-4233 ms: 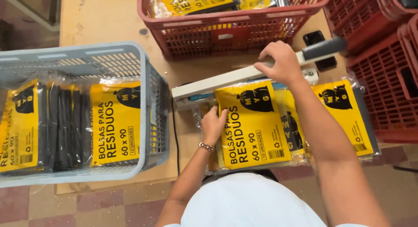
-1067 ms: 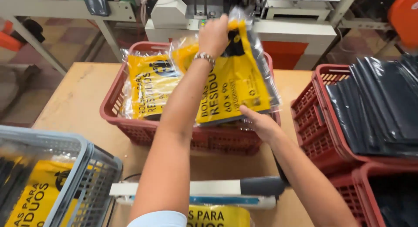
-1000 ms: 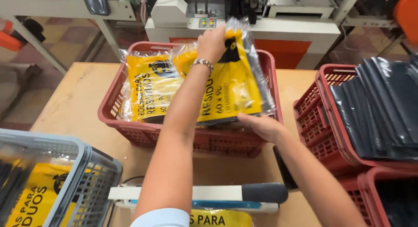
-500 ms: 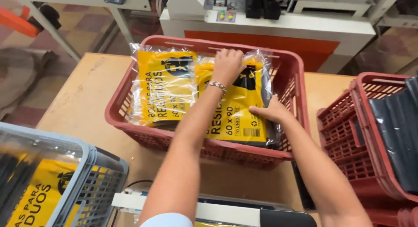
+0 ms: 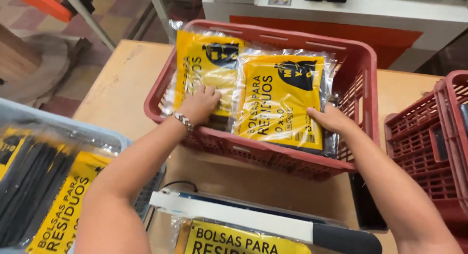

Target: Sealing the open ends of plastic bag retail packs using a manual heat sealer and organizing them into collection baskets.

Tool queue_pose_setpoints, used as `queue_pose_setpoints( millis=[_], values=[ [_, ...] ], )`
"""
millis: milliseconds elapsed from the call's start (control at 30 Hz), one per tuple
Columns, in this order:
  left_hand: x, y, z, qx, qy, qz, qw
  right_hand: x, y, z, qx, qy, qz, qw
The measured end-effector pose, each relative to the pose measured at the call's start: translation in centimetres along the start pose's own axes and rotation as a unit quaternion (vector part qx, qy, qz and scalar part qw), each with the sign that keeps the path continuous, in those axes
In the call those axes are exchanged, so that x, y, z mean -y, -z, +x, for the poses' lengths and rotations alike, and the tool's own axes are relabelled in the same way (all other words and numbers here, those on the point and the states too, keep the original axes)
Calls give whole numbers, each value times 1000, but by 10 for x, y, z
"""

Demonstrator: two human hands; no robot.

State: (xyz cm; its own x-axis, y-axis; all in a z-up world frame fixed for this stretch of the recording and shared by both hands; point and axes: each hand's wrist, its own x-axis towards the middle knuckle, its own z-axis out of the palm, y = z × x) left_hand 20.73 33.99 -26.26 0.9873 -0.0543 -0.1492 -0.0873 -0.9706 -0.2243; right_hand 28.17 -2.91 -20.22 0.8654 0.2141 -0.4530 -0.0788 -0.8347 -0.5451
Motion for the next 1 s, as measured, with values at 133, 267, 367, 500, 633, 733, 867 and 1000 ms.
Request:
queue_pose_setpoints(
  millis=[133,267,367,500,633,733,867,1000],
  values=[
    [44,-29,-9,-195,-43,73,977,-10,-2,0,46,15,129,991],
    [62,26,-11,92,-2,-120,988,-29,-12,28,39,3,184,982],
    [36,92,-10,114,64,-223,966,-19,-8,22,27,-9,194,981],
    [22,62,42,36,115,-230,966,45,9,-64,5,19,-18,1000],
    [13,36,51,85,102,-143,981,42,1,-53,23,33,-123,992],
    [9,29,58,74,99,-146,982,33,1,-31,28,43,-164,985],
    [19,18,54,12,81,-175,981,43,-4,-28,25,79,-191,978],
    [62,63,-45,-153,5,-197,968,-4,0,23,41,27,-284,958]
  ],
)
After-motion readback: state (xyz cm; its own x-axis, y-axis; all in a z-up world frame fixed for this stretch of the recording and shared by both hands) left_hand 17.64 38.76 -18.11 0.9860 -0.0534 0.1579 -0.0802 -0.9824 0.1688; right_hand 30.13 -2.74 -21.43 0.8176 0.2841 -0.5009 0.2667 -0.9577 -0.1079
